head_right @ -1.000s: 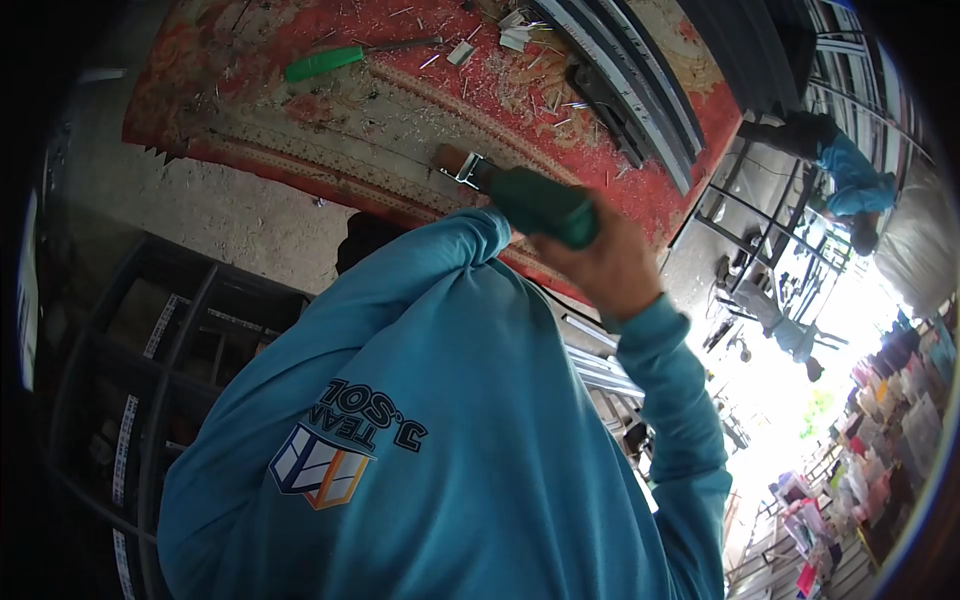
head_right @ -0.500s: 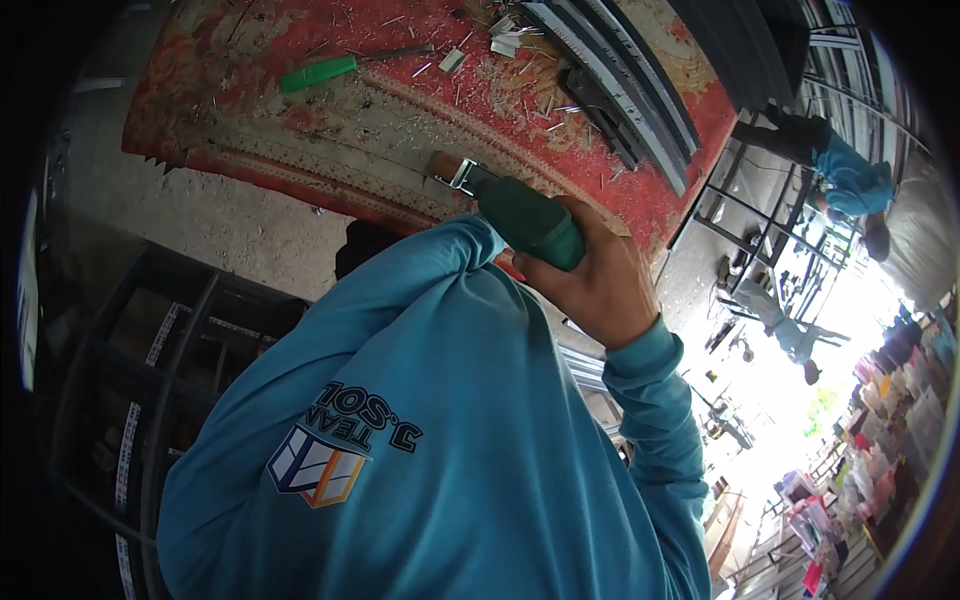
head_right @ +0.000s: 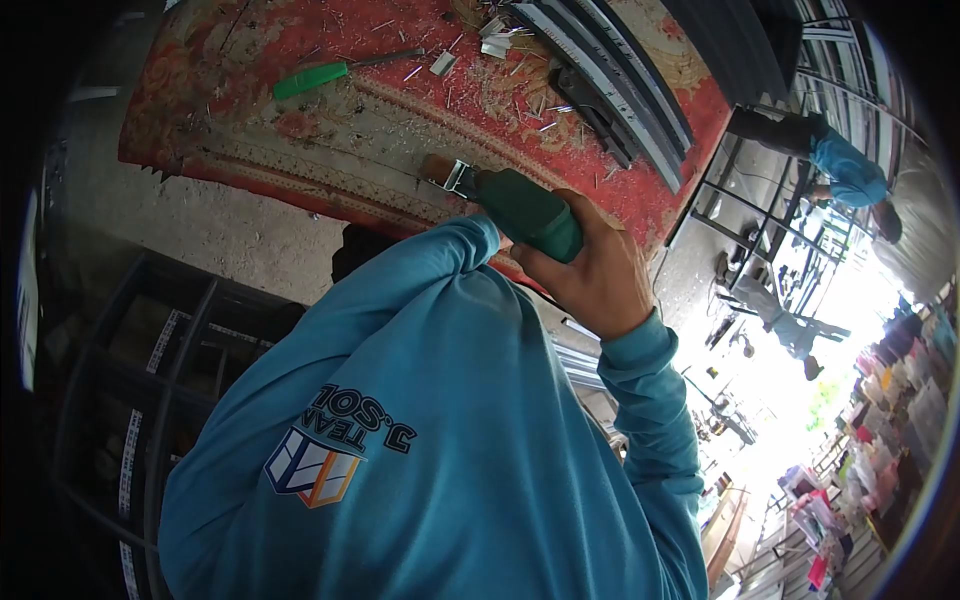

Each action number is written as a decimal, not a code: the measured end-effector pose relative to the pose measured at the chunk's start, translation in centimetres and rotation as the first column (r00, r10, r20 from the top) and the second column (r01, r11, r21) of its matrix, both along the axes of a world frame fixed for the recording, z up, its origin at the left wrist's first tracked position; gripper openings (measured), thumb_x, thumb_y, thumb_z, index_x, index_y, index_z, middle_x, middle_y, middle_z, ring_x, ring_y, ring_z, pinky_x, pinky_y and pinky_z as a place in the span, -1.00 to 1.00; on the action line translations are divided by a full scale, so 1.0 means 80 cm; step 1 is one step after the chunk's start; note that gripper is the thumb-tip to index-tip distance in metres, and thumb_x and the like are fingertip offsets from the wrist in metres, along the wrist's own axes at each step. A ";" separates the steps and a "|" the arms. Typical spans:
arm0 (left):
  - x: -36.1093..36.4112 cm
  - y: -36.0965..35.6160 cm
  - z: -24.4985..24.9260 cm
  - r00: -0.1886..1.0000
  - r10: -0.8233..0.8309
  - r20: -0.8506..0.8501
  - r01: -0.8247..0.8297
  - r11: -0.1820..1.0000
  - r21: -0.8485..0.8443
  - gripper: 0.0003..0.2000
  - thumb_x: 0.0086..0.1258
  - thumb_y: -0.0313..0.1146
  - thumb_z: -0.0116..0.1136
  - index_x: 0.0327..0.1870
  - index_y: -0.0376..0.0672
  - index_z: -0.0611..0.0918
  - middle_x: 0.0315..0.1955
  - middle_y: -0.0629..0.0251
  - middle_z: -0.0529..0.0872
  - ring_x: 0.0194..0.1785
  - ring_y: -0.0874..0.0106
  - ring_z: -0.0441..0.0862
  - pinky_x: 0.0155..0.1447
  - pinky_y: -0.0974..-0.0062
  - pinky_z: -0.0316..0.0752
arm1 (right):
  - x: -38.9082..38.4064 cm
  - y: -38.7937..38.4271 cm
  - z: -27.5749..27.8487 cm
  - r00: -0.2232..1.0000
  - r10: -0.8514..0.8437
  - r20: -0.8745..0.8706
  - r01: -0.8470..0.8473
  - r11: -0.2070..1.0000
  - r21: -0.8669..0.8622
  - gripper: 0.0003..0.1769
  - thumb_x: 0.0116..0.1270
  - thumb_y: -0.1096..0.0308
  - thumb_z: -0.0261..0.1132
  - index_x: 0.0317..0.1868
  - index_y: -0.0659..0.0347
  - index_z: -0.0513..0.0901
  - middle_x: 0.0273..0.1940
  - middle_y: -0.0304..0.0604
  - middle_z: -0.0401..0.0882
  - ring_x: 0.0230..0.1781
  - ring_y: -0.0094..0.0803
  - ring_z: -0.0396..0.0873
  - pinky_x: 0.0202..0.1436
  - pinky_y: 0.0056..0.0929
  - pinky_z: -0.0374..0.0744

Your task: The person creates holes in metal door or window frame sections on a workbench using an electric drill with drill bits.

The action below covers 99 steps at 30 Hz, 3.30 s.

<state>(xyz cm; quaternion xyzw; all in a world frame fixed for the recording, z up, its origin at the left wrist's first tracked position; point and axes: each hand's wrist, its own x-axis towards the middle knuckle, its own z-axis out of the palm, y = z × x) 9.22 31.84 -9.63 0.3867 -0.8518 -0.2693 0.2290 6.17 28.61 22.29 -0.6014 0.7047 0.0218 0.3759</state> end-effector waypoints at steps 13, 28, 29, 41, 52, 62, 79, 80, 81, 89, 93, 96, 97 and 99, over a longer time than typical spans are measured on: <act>0.000 -0.002 0.014 0.999 0.015 -0.036 -0.015 1.000 0.002 -0.65 0.28 -0.08 0.32 0.02 -0.02 0.69 -0.07 0.28 0.70 0.05 0.20 0.64 0.11 0.06 0.52 | -0.003 -0.001 -0.005 1.000 0.013 0.013 -0.013 1.000 -0.004 -0.28 0.18 0.10 0.58 0.27 0.34 0.61 -0.12 0.14 0.81 -0.09 -0.01 0.84 0.02 -0.14 0.71; 0.001 -0.007 0.027 0.996 0.020 -0.084 -0.019 1.000 0.013 -0.68 0.27 -0.09 0.32 -0.02 -0.02 0.70 -0.12 0.29 0.71 0.02 0.21 0.66 0.10 0.06 0.52 | 0.017 -0.023 0.002 0.985 0.121 -0.120 -0.116 0.992 0.052 -0.29 0.14 0.09 0.55 0.27 0.25 0.63 -0.17 0.22 0.80 -0.11 0.11 0.82 0.01 -0.03 0.74; 0.002 -0.008 0.028 0.996 0.021 -0.087 -0.020 1.000 0.012 -0.68 0.27 -0.10 0.32 -0.03 -0.02 0.70 -0.12 0.29 0.71 0.01 0.21 0.66 0.10 0.06 0.52 | 0.017 -0.027 0.001 0.985 0.121 -0.121 -0.115 0.992 0.052 -0.29 0.14 0.09 0.55 0.27 0.25 0.63 -0.17 0.22 0.80 -0.11 0.11 0.82 0.01 -0.03 0.74; 0.004 -0.010 0.037 0.990 0.056 -0.132 -0.051 0.998 0.044 -0.70 0.27 -0.11 0.33 -0.06 -0.02 0.71 -0.17 0.30 0.72 -0.02 0.22 0.67 0.08 0.06 0.52 | -0.018 -0.037 -0.012 0.987 0.139 -0.080 -0.137 0.990 0.027 -0.28 0.10 0.07 0.58 0.25 0.21 0.66 -0.15 0.10 0.82 -0.12 0.02 0.83 0.01 -0.10 0.73; 0.003 0.001 0.034 0.950 0.098 -0.295 -0.051 0.986 0.162 -0.77 0.34 -0.12 0.32 -0.16 -0.05 0.73 -0.21 0.27 0.77 0.04 0.15 0.71 0.17 -0.03 0.53 | -0.024 -0.018 -0.015 0.995 0.046 -0.085 -0.045 0.999 0.014 -0.28 0.12 0.08 0.59 0.26 0.22 0.65 -0.17 0.15 0.82 -0.11 0.01 0.84 0.02 -0.15 0.75; 0.043 0.011 0.040 1.000 0.004 -0.004 -0.002 0.890 0.457 -0.71 0.35 -0.05 0.33 -0.10 -0.05 0.72 -0.11 0.23 0.77 0.11 0.14 0.70 0.22 -0.03 0.53 | -0.012 -0.012 -0.021 0.996 0.083 -0.025 -0.084 0.994 -0.064 -0.27 0.10 0.13 0.62 0.27 0.24 0.65 -0.14 0.06 0.83 -0.08 -0.14 0.85 0.05 -0.21 0.74; -0.062 -0.038 -0.025 0.973 0.015 -0.229 0.068 0.934 0.350 -0.27 0.30 0.27 0.34 0.36 -0.05 0.61 0.38 0.16 0.61 0.50 0.06 0.43 0.53 0.04 0.37 | -0.070 0.018 0.042 0.965 0.177 0.196 -0.132 0.965 -0.225 -0.33 0.20 0.08 0.59 0.24 0.24 0.63 -0.29 0.11 0.78 -0.23 0.10 0.80 -0.06 -0.06 0.69; -0.036 -0.019 -0.017 0.992 -0.037 -0.123 0.065 0.969 0.240 -0.26 0.28 0.29 0.34 0.36 -0.05 0.61 0.38 0.17 0.60 0.50 0.06 0.42 0.53 0.03 0.37 | -0.087 0.029 0.045 0.969 0.111 0.220 -0.055 0.968 -0.245 -0.33 0.21 0.10 0.59 0.25 0.27 0.63 -0.29 0.05 0.79 -0.25 0.02 0.81 -0.08 -0.10 0.69; -0.010 0.009 -0.009 0.997 -0.073 -0.009 0.074 0.990 0.124 -0.25 0.27 0.31 0.35 0.35 -0.05 0.62 0.39 0.17 0.60 0.50 0.05 0.42 0.52 0.02 0.38 | -0.105 0.042 0.044 0.968 0.044 0.248 0.024 0.964 -0.264 -0.33 0.23 0.12 0.59 0.26 0.30 0.62 -0.28 -0.02 0.80 -0.26 -0.07 0.82 -0.09 -0.14 0.69; 0.000 -0.001 0.037 0.901 -0.183 0.394 0.157 0.983 0.097 -0.18 0.14 0.38 0.44 0.32 -0.04 0.64 0.24 0.22 0.71 0.36 0.11 0.57 0.41 0.04 0.49 | -0.267 0.168 -0.001 0.809 -0.457 0.371 0.584 0.700 -0.412 -0.28 0.18 0.05 0.61 0.24 0.33 0.66 -0.09 0.08 0.80 -0.02 -0.16 0.80 0.12 -0.23 0.66; 0.000 -0.003 0.042 0.885 -0.167 0.434 0.182 0.983 0.006 -0.17 0.16 0.43 0.40 0.31 -0.03 0.65 0.23 0.25 0.72 0.35 0.15 0.57 0.48 0.04 0.48 | -0.348 0.236 -0.058 0.527 -0.663 0.533 0.846 0.343 -0.409 -0.29 0.17 0.14 0.61 0.27 0.33 0.65 -0.08 -0.06 0.81 -0.03 -0.35 0.75 0.13 -0.30 0.64; 0.000 -0.003 0.044 0.871 -0.168 0.461 0.168 0.985 0.043 -0.15 0.17 0.46 0.39 0.30 -0.05 0.66 0.22 0.22 0.71 0.34 0.15 0.57 0.49 0.02 0.46 | -0.409 0.283 -0.106 0.298 -0.625 0.721 0.954 0.207 -0.216 -0.38 0.24 0.15 0.58 0.22 0.33 0.68 -0.11 -0.11 0.80 -0.19 -0.40 0.76 -0.10 -0.38 0.68; 0.000 -0.003 0.044 0.880 -0.163 0.446 0.156 0.986 0.053 -0.14 0.16 0.47 0.39 0.29 -0.07 0.67 0.18 0.19 0.72 0.32 0.14 0.58 0.48 0.02 0.46 | -0.426 0.299 -0.122 0.160 -0.576 0.801 0.985 0.145 -0.092 -0.40 0.28 0.14 0.57 0.21 0.33 0.68 -0.13 -0.10 0.79 -0.25 -0.41 0.76 -0.19 -0.40 0.70; 0.001 -0.003 0.051 0.875 -0.170 0.453 0.171 0.985 0.039 -0.15 0.17 0.46 0.38 0.29 -0.09 0.68 0.17 0.17 0.72 0.29 0.14 0.59 0.46 0.01 0.48 | -0.443 0.332 -0.155 0.040 -0.516 0.855 0.996 0.084 0.005 -0.42 0.33 0.04 0.50 0.17 0.33 0.68 -0.17 -0.08 0.79 -0.34 -0.40 0.75 -0.28 -0.38 0.72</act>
